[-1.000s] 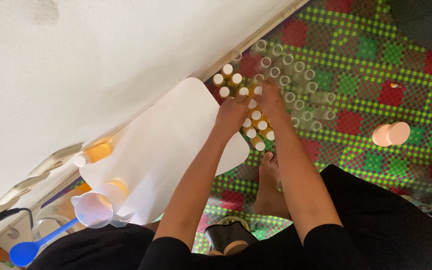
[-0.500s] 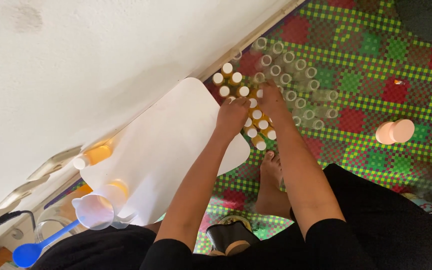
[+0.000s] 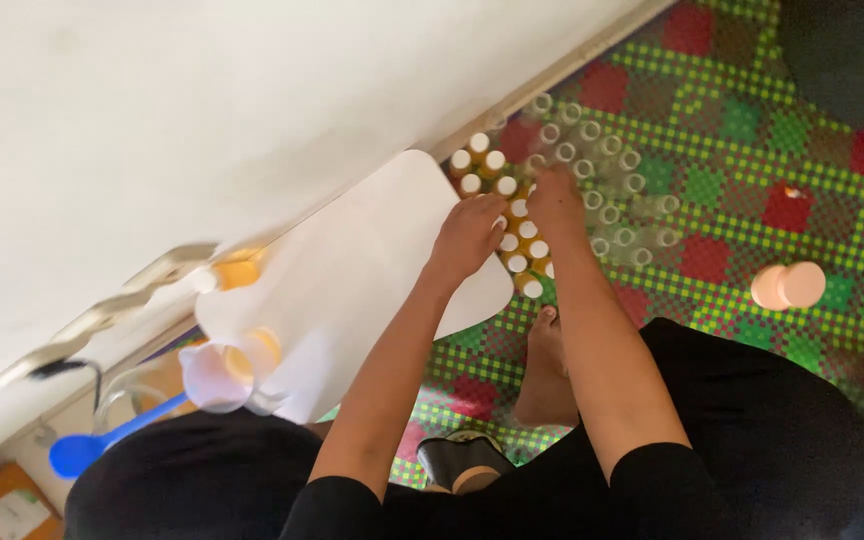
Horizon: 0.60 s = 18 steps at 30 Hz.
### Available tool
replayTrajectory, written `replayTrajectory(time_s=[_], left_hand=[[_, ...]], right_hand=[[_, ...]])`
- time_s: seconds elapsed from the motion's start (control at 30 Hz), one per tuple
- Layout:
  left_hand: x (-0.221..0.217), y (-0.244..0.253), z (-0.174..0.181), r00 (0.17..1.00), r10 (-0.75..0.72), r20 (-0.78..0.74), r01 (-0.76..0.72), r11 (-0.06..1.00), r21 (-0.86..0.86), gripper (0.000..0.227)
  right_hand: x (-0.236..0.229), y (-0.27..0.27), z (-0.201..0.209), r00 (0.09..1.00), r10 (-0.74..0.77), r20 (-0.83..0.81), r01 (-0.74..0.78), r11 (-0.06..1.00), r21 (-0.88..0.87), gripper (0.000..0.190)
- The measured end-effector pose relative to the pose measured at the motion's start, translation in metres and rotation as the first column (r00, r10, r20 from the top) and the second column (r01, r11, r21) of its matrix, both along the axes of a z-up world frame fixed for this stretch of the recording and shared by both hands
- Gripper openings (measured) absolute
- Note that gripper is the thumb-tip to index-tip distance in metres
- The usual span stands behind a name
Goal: Manually placing and screwing caps onto small plastic bottles filled with an orange liquid.
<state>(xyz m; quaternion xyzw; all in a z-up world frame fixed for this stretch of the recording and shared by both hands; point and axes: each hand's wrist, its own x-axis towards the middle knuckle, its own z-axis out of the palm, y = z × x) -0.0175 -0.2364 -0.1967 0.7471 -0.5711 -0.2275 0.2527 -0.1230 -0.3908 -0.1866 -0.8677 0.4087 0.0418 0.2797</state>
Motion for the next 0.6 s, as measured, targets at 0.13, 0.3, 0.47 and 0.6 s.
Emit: replayTrajectory(time_s=[0.13, 0.3, 0.47, 0.6], left_hand=[[0.024, 0.05, 0.034, 0.985, 0.173, -0.029, -0.173, 0.985, -0.001, 0.039], [0.064, 0.133, 0.057, 0.942, 0.316, 0.112, -0.317, 0.948, -0.016, 0.04], [0.096, 0.217, 0.042, 0.787, 0.507, 0.352, -0.519, 0.852, -0.067, 0.04], [0.117, 0.271, 0.05, 0.495, 0.597, 0.632, -0.665, 0.728, -0.166, 0.042]], right_hand=[[0.038, 0.032, 0.029, 0.999, 0.019, 0.027, -0.016, 0.995, -0.103, 0.038], [0.093, 0.097, 0.04, 0.972, 0.235, 0.021, -0.226, 0.954, -0.198, 0.028], [0.15, 0.205, 0.041, 0.885, 0.45, 0.115, -0.42, 0.881, -0.216, 0.031], [0.18, 0.291, 0.077, 0.732, 0.654, 0.191, -0.652, 0.754, -0.082, 0.046]])
